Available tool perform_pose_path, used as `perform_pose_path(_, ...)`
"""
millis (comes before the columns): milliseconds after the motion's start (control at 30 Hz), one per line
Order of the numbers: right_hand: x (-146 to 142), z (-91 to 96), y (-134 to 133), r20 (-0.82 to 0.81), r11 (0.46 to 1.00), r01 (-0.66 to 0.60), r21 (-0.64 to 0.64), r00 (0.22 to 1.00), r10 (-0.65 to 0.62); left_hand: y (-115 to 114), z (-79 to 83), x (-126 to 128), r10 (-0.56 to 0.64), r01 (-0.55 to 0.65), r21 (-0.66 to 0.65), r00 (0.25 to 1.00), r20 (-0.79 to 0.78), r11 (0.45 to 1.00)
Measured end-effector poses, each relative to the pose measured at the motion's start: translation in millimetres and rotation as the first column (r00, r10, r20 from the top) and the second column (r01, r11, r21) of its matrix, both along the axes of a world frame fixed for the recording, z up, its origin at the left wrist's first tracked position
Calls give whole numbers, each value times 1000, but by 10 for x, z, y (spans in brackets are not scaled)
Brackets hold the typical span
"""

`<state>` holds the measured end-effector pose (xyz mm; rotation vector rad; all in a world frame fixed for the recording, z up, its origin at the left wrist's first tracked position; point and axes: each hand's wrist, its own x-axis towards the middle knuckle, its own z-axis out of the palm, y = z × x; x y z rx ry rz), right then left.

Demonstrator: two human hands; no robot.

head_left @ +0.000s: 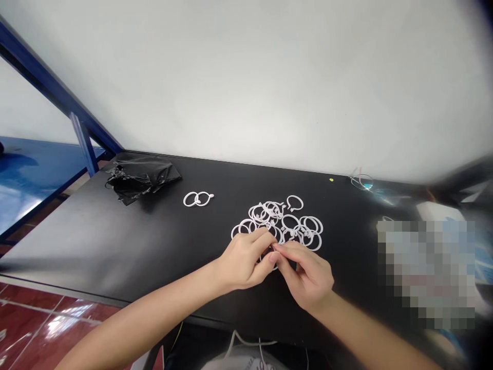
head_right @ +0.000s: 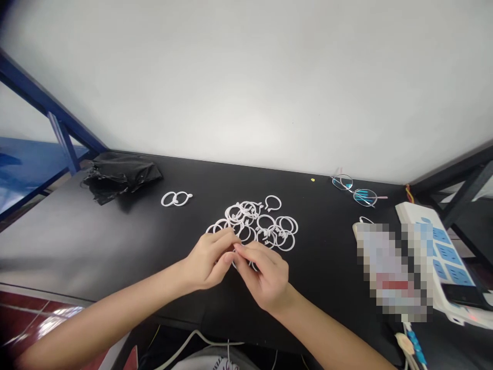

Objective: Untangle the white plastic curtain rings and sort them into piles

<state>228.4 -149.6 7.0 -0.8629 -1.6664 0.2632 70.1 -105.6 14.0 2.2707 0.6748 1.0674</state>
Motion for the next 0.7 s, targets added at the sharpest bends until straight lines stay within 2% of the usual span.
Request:
perform_pose_path(100,-45,5,-42,-16,1000,-9,-21,1000,9,-48,-68,45,31,-34,114,999,28,993)
perform_pose_path(200,-44,13,-43,-29,998,-19,-59,999,18,-29,-57,39,48,-49,158,999,7,986)
perform_pose_path(367,72,-27,25,-124,953,-185,-238,979,159,256,37,-232,40,-5,198,983,-178,980)
perform_pose_path(400,94,-41,39,-159,944,-200,-262,974,162,348,52,-330,97,-61,187,977,-188,980)
perform_pose_path(433,109,-55,52,-186,941,-200,-274,971,152,443,61,-435,220,-191,153,953,-208,970)
perform_pose_path(500,120,-79,68,-201,941,-182,-287,971,127,624,60,-638,471,-449,142,840,-270,882)
perform_pose_path(567,109,-92,71,-185,942,-165,-292,976,114,765,30,-794,629,-616,153,710,-318,773)
perform_pose_path(633,86,-93,65,-147,948,-135,-288,984,96,849,-22,-876,710,-713,153,605,-360,685)
perform_pose_path(700,63,-87,59,-91,956,-102,-275,993,79,883,-79,-892,728,-746,156,545,-416,647)
